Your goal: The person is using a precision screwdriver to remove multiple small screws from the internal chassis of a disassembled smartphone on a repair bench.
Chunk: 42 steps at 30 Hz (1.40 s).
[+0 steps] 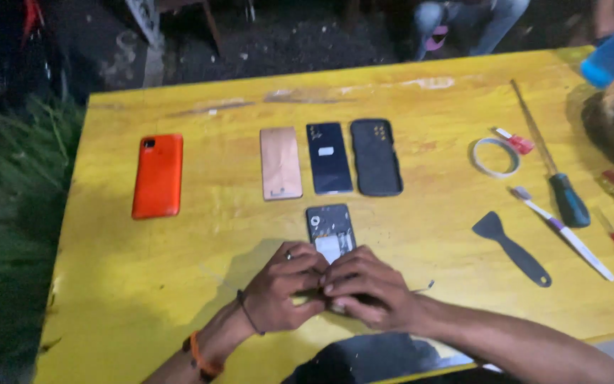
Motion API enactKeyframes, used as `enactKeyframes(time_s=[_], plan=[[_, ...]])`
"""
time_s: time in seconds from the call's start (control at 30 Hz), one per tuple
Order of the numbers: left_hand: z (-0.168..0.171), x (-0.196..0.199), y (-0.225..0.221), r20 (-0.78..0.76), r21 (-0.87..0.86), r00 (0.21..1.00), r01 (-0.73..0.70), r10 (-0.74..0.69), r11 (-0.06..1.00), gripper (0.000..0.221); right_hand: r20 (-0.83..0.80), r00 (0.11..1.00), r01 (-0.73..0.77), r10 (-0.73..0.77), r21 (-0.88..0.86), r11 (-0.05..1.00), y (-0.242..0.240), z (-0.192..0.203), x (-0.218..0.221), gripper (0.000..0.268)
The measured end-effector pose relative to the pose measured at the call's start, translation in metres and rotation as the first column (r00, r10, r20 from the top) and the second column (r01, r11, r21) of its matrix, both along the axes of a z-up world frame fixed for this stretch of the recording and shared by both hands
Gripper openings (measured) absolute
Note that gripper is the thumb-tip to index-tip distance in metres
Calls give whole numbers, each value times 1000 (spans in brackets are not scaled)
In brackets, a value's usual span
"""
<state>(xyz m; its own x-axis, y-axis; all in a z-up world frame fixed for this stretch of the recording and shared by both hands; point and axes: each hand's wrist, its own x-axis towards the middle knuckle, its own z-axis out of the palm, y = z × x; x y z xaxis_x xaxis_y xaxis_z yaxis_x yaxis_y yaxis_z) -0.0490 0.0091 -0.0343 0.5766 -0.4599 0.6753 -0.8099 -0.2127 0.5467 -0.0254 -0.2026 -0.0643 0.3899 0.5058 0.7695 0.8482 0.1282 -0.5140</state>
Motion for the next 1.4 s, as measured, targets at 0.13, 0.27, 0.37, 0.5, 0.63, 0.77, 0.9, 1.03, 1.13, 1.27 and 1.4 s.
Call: enactKeyframes(time_s=[0.13,0.27,0.37,0.5,0.63,0.77,0.9,1.03,1.13,1.27,1.4], plan=[[-27,8,2,19,-80,995,-94,95,992,15,-95,994,-45,53,85,995,9,22,8,10],[-35,9,4,41,-111,995,-88,93,990,19,-102,994,-45,37,-74,996,8,47,15,9],[-23,8,7,-4,-93,997,-72,72,993,21,-79,997,-12,6,-76,997,5,43,23,11],[-14,6,18,-169,-37,986,-7,0,999,21,-79,997,-11,7,-47,999,0,35,22,15],[-21,8,20,-151,-2,988,-39,38,999,19,-103,995,-3,2,-9,1000,1,35,15,17],[-15,3,16,-176,-29,984,-24,18,999,23,-91,995,-34,33,-13,999,1,34,12,17],[-12,2,14,-152,-21,988,-6,3,1000,18,-74,995,-72,71,0,997,5,33,10,18],[-16,2,12,-142,-18,990,-12,9,1000,15,-68,995,-73,74,21,997,6,31,11,16],[-16,1,11,-117,-2,993,-29,28,1000,13,-64,997,-43,45,29,999,7,33,8,18],[-16,2,12,-108,0,994,-33,33,999,11,-100,995,6,-3,31,999,8,33,4,19],[-10,0,12,-141,-6,990,-25,24,1000,17,-127,992,4,1,44,999,10,34,2,18]])
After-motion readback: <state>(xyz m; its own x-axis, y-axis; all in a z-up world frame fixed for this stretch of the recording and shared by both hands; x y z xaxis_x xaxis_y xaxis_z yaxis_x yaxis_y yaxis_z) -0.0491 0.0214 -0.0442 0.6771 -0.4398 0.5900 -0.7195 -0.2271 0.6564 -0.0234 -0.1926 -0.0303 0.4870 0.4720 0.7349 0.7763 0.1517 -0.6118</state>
